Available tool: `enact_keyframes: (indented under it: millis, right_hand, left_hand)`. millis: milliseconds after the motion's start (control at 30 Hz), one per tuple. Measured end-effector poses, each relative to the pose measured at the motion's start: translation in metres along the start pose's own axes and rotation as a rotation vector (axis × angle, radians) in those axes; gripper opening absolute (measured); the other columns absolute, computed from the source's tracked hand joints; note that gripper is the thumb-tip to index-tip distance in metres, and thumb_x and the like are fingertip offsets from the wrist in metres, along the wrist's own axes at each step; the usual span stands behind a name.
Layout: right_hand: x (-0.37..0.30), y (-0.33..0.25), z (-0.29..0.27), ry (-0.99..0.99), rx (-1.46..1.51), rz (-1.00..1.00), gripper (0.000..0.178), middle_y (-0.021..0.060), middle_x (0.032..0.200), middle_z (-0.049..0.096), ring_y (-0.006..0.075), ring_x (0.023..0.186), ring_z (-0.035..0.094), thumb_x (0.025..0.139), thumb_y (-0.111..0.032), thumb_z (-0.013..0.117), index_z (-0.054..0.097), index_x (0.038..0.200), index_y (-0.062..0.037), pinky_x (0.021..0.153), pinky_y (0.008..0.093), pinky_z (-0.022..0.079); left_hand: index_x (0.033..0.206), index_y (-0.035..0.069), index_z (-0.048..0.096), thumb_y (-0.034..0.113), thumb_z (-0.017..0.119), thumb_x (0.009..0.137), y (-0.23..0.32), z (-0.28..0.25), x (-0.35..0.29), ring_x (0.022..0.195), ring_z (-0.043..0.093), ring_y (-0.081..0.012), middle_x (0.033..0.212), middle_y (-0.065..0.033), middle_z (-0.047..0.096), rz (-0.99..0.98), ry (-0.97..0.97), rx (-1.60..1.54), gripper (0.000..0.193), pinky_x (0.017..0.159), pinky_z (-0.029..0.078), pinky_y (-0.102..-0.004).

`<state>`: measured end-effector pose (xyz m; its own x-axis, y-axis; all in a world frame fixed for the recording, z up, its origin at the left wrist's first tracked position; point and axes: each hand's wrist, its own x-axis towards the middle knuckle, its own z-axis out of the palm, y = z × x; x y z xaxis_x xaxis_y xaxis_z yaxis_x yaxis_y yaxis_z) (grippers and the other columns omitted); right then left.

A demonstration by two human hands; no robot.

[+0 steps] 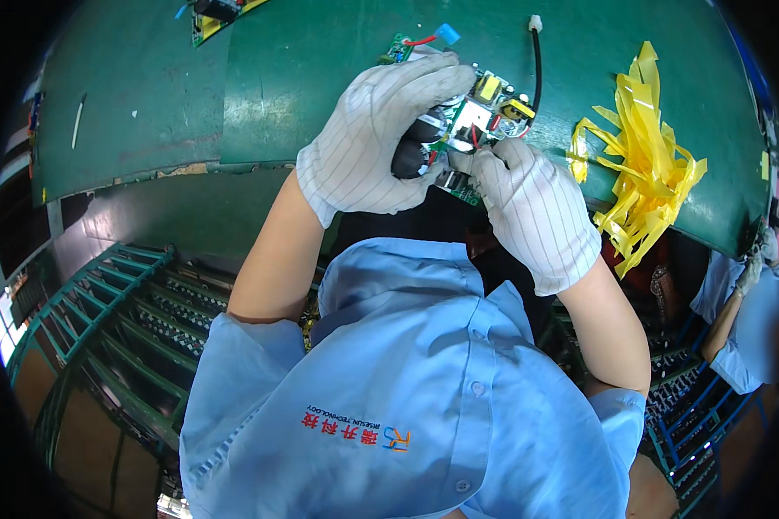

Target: The person applies sealant to electronic components on circuit boards using a sealant applicator, then applies yellow insulation strips to the same components.

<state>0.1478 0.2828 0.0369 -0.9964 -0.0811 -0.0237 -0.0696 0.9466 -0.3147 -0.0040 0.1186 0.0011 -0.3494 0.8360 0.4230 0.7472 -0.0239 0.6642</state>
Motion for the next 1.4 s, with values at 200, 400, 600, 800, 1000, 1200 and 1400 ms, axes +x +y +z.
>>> enact_keyframes:
  millis: [200, 400, 600, 800, 1000, 1200, 1400]
  right_hand:
    - [0.008, -0.005, -0.001, -0.036, -0.091, -0.007, 0.021, 0.0104, 0.084, 0.059, 0.0265, 0.076, 0.065, 0.083, -0.010, 0.060, 0.063, 0.103, -0.0089, 0.057, 0.0395, 0.054]
    - [0.006, -0.004, 0.007, 0.003, -0.088, -0.008, 0.023, 0.0113, 0.085, 0.058, 0.0266, 0.074, 0.065, 0.082, -0.010, 0.060, 0.060, 0.105, -0.0078, 0.056, 0.0386, 0.054]
    - [0.013, -0.012, -0.002, -0.044, -0.286, -0.055, 0.032, 0.0091, 0.089, 0.058, 0.0229, 0.074, 0.065, 0.084, -0.012, 0.060, 0.058, 0.116, -0.0130, 0.052, 0.0352, 0.054]
    - [0.006, -0.012, 0.005, 0.067, -0.316, -0.101, 0.031, 0.0064, 0.095, 0.057, 0.0190, 0.069, 0.063, 0.085, -0.023, 0.063, 0.059, 0.116, -0.0162, 0.049, 0.0316, 0.053]
    - [0.009, -0.022, 0.000, -0.004, -0.417, -0.081, 0.036, 0.0054, 0.097, 0.057, 0.0169, 0.070, 0.063, 0.084, -0.021, 0.063, 0.064, 0.120, -0.0149, 0.049, 0.0314, 0.053]
    - [0.016, -0.022, -0.001, -0.154, -0.396, -0.036, 0.040, 0.0101, 0.099, 0.057, 0.0205, 0.073, 0.064, 0.084, -0.013, 0.060, 0.063, 0.124, -0.0117, 0.049, 0.0336, 0.054]
    - [0.014, -0.017, 0.001, -0.153, -0.151, 0.092, 0.049, 0.0176, 0.102, 0.056, 0.0312, 0.079, 0.066, 0.083, -0.008, 0.059, 0.056, 0.131, -0.0102, 0.056, 0.0416, 0.057]
  left_hand:
    - [0.137, 0.007, 0.051, 0.003, 0.075, 0.059, -0.005, 0.002, -0.007, 0.131, 0.052, -0.0351, 0.140, -0.0165, 0.055, 0.002, 0.011, 0.019, 0.082, 0.108, 0.040, -0.0461]
    - [0.138, 0.008, 0.051, 0.005, 0.078, 0.060, -0.005, 0.004, -0.007, 0.131, 0.052, -0.0342, 0.141, -0.0151, 0.055, 0.030, 0.040, 0.004, 0.083, 0.108, 0.040, -0.0458]
    - [0.139, 0.008, 0.050, 0.006, 0.077, 0.061, -0.005, 0.004, -0.008, 0.131, 0.053, -0.0339, 0.140, -0.0141, 0.055, 0.029, 0.056, 0.004, 0.083, 0.108, 0.041, -0.0463]
    - [0.140, 0.008, 0.049, 0.008, 0.077, 0.062, -0.004, 0.003, -0.008, 0.129, 0.053, -0.0344, 0.140, -0.0138, 0.056, 0.042, 0.081, 0.016, 0.083, 0.107, 0.041, -0.0467]
    - [0.140, 0.008, 0.050, 0.012, 0.077, 0.062, -0.006, 0.003, -0.009, 0.128, 0.054, -0.0342, 0.139, -0.0140, 0.055, 0.047, 0.076, 0.020, 0.082, 0.106, 0.042, -0.0470]
    - [0.140, 0.009, 0.050, 0.014, 0.077, 0.064, -0.007, 0.003, -0.009, 0.129, 0.053, -0.0341, 0.140, -0.0147, 0.055, 0.046, 0.063, 0.029, 0.081, 0.106, 0.042, -0.0470]
    - [0.141, 0.009, 0.049, 0.014, 0.077, 0.065, -0.008, 0.003, -0.010, 0.129, 0.053, -0.0340, 0.141, -0.0151, 0.054, 0.040, 0.066, 0.028, 0.081, 0.107, 0.041, -0.0472]
